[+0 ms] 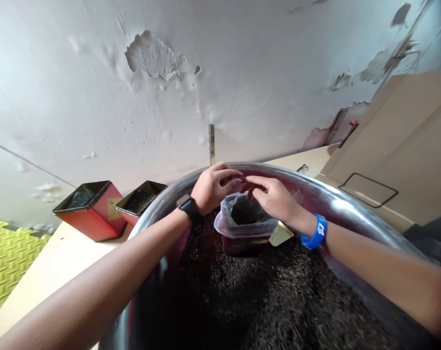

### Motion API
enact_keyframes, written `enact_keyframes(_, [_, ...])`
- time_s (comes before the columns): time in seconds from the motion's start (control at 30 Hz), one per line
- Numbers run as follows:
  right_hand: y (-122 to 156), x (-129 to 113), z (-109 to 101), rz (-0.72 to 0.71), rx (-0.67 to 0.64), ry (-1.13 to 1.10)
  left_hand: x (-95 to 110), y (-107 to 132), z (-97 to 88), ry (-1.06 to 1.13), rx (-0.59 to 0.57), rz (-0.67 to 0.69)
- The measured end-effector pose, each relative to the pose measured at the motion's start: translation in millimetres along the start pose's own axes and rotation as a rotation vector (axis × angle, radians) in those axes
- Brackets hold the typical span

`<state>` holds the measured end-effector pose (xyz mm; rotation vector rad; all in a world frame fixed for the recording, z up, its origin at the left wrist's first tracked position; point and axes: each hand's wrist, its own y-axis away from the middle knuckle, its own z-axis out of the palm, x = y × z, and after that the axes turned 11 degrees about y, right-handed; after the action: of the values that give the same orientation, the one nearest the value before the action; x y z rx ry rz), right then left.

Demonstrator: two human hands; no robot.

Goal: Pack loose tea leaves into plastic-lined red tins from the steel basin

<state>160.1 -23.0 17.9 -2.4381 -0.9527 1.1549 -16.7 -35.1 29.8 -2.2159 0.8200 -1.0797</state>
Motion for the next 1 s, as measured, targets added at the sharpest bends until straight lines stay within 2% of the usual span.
enact_keyframes(0.17, [1, -2, 0, -0.027, 0.010, 0.123, 0, 1, 1.0, 0.036, -0.029, 0.007])
enact_keyframes(0.33, [2, 0, -1, -0.108, 0.016, 0.144, -3, 1, 1.5, 0.079, -0.056, -0.009])
enact_keyframes(0.53, [1, 3, -4, -0.094, -0.020, 0.184, -5, 1, 3.0, 0.097, -0.081, -0.028])
enact_keyframes(0.67, [0, 3, -7, -0.103, -0.008, 0.189, -15, 0, -0.1, 0.091, -0.108, -0.051])
enact_keyframes(0.77, [4, -7, -9, -0.133, -0.066, 0.092, -26, -2, -5.7, 0.079, -0.056, -0.076])
enact_keyframes(0.9, [17, -34, -6, -0.214, -0.169, -0.005, -37, -4, -12.3, 0.042, 0.045, -0.110])
enact_keyframes(1.0, [33, -48, 11, -0.266, -0.380, -0.030, -42, -4, -13.1, 0.008, 0.080, -0.115])
